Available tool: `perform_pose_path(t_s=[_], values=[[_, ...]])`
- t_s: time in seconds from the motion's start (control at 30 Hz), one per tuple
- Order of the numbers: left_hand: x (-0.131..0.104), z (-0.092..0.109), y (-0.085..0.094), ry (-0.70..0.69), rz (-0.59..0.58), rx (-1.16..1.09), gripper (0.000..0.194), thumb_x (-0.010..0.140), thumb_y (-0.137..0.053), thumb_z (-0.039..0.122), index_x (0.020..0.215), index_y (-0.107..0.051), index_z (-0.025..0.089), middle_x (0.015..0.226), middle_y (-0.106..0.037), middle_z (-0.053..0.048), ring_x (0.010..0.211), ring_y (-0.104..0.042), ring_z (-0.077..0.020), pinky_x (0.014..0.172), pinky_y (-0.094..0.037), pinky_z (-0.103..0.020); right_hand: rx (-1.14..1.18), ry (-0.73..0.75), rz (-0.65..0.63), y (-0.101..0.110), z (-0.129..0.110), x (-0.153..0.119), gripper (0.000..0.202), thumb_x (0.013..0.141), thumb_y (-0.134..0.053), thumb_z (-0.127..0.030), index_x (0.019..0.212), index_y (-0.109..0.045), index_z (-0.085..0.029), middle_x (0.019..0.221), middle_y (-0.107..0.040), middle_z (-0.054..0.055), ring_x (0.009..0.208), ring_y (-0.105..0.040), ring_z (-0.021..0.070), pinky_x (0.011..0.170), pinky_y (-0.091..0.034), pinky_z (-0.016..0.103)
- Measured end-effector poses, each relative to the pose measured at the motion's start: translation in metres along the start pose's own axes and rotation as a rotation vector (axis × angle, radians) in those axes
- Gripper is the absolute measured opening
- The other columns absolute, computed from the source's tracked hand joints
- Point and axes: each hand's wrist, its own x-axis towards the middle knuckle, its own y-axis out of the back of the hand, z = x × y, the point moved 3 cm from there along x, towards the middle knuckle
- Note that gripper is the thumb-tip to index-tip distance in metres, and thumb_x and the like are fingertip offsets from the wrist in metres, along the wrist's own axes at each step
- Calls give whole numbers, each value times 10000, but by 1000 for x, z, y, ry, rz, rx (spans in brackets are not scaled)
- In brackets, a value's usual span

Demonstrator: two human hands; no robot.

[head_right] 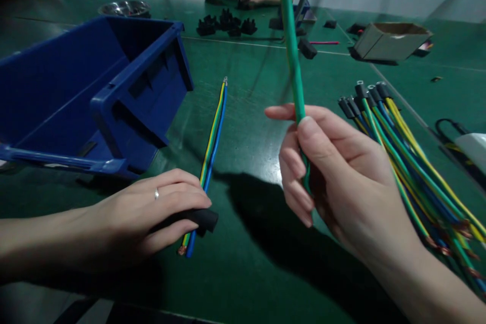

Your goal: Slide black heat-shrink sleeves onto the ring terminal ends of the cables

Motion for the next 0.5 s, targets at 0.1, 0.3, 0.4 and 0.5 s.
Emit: perform_pose_path(t_s=[0.1,0.3,0.4,0.5], values=[[2,-1,0,-20,-2,38,137,1143,-533,135,1250,-619,143,1028,-737,-52,1023,-658,-204,906,-568,-291,-105,61,41,4,-2,0,210,964,-839,-447,1174,-842,-463,715,-531,-16,475,-482,128,299,-348,214],[2,1,1,-53,6,34,151,1146,-535,148,1256,-637,134,1025,-749,-61,1025,-670,-208,905,-573,-294,-169,18,-13,4,2,6,183,981,-819,-520,917,-828,-349,570,-400,-44,405,-373,91,301,-301,199],[2,3,2,-30,-12,45,146,1134,-545,122,1240,-645,127,1033,-758,-68,1034,-685,-208,914,-573,-288,-164,-10,23,3,-2,8,141,929,-871,-442,1050,-865,-369,718,-585,-15,531,-532,123,368,-427,209],[3,4,3,-24,-11,55,140,1134,-542,125,1231,-644,126,1044,-762,-73,1031,-688,-211,904,-573,-293,-120,-60,-5,3,-4,11,232,852,-933,-426,1060,-863,-352,728,-606,-21,525,-520,117,367,-395,206]])
